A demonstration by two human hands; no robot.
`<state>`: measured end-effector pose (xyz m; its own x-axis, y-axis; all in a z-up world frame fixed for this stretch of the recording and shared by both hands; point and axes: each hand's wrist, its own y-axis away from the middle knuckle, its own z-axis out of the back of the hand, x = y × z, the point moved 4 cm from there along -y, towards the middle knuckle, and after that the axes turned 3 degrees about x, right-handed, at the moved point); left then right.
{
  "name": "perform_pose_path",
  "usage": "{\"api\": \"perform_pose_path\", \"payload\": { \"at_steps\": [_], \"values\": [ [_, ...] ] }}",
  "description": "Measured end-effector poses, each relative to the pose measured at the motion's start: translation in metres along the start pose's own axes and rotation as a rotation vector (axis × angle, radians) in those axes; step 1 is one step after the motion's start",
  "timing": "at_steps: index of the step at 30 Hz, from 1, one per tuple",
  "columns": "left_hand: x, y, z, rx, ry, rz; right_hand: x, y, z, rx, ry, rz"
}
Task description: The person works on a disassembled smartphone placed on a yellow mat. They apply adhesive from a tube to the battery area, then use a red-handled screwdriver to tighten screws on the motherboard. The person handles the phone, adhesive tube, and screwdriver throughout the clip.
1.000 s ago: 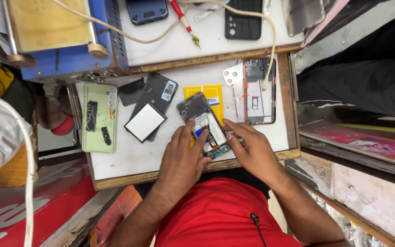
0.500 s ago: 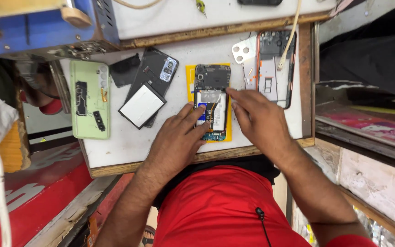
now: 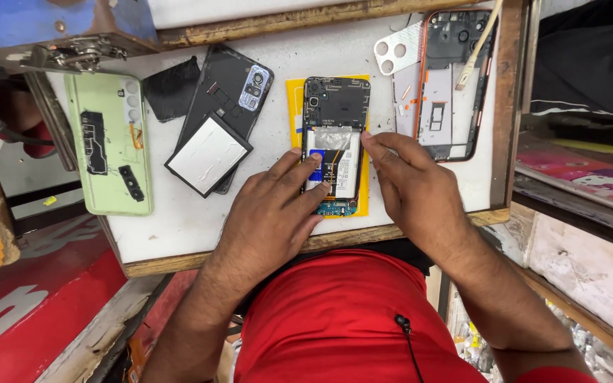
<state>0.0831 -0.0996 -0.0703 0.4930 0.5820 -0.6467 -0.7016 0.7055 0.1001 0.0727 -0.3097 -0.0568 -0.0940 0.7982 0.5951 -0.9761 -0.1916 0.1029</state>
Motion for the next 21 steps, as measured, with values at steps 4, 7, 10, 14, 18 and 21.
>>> {"api": "perform_pose_path", "payload": {
  "at_steps": [4, 7, 10, 14, 18, 21],
  "values": [
    [0.002, 0.001, -0.003, -0.015, -0.005, -0.002, 0.004, 0.004, 0.001, -0.029, 0.04, 0.075],
    [0.003, 0.003, -0.004, -0.04, 0.008, -0.01, 0.006, 0.008, -0.002, -0.032, 0.023, 0.066],
    [0.004, 0.006, -0.006, -0.06, 0.029, -0.015, 0.006, 0.015, -0.008, -0.044, 0.007, 0.057],
    [0.005, 0.008, -0.009, -0.081, 0.022, -0.024, 0.003, 0.023, -0.017, -0.075, 0.003, 0.063],
    [0.004, 0.01, -0.01, -0.09, 0.003, -0.013, 0.001, 0.028, -0.02, -0.108, 0.02, 0.121],
    [0.004, 0.009, -0.012, -0.089, -0.019, -0.016, -0.002, 0.028, -0.02, -0.091, -0.013, 0.121]
  ]
}}
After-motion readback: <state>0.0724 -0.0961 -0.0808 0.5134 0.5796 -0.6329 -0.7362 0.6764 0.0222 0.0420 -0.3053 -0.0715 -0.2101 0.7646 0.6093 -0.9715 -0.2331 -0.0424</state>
